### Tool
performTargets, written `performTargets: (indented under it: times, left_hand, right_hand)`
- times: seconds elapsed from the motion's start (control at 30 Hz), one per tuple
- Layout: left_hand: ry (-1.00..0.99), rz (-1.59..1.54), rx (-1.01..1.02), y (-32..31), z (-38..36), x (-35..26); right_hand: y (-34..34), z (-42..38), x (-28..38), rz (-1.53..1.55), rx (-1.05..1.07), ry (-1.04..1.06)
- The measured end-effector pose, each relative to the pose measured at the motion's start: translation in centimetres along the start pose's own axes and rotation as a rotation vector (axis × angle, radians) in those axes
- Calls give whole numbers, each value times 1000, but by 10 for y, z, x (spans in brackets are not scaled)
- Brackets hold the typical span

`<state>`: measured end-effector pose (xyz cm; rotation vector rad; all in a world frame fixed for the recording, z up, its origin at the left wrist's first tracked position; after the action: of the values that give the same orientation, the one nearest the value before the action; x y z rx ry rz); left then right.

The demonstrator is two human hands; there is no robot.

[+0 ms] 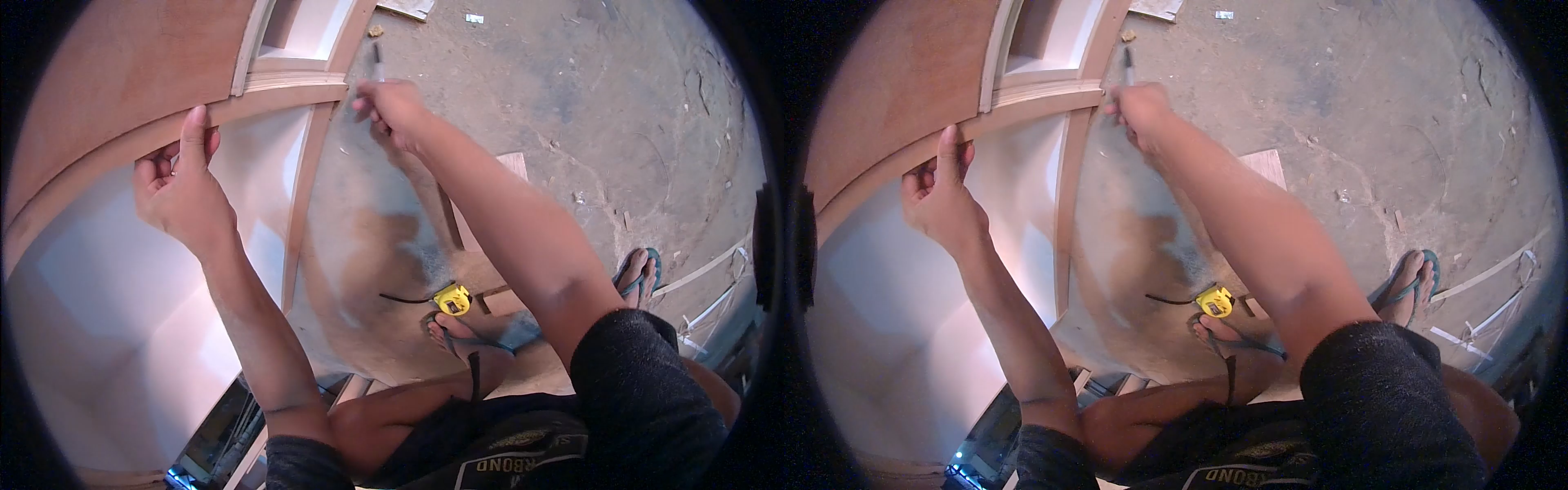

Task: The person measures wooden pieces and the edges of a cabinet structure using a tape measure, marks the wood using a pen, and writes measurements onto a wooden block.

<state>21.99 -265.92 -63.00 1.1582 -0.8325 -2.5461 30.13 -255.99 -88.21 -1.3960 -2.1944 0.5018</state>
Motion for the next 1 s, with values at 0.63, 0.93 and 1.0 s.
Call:
performTargets:
  times: [0.63,0.93,1.0]
  left_hand:
    - [-23,-15,1,-3,-1,-1]
    - [-10,-5,1,-1,-1,0]
    - [-16,-16,-11,-2,-1,0]
  right_hand:
    - [-60,-72,53,-71,494,399]
    - [-56,-79,53,-121,525,331]
    - [-49,-79,59,-146,484,333]
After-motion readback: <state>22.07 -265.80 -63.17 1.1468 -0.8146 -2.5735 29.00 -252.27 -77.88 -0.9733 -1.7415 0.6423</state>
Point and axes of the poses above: each hand's wrist, its own z-axis towards the middle knuckle, its own y-axis out of the back of the hand, x = y × z, the point moved 3 cm from there along z, towards the middle knuckle, and after that the axes turned 15 degrees about -y, right-handed, at the moved point
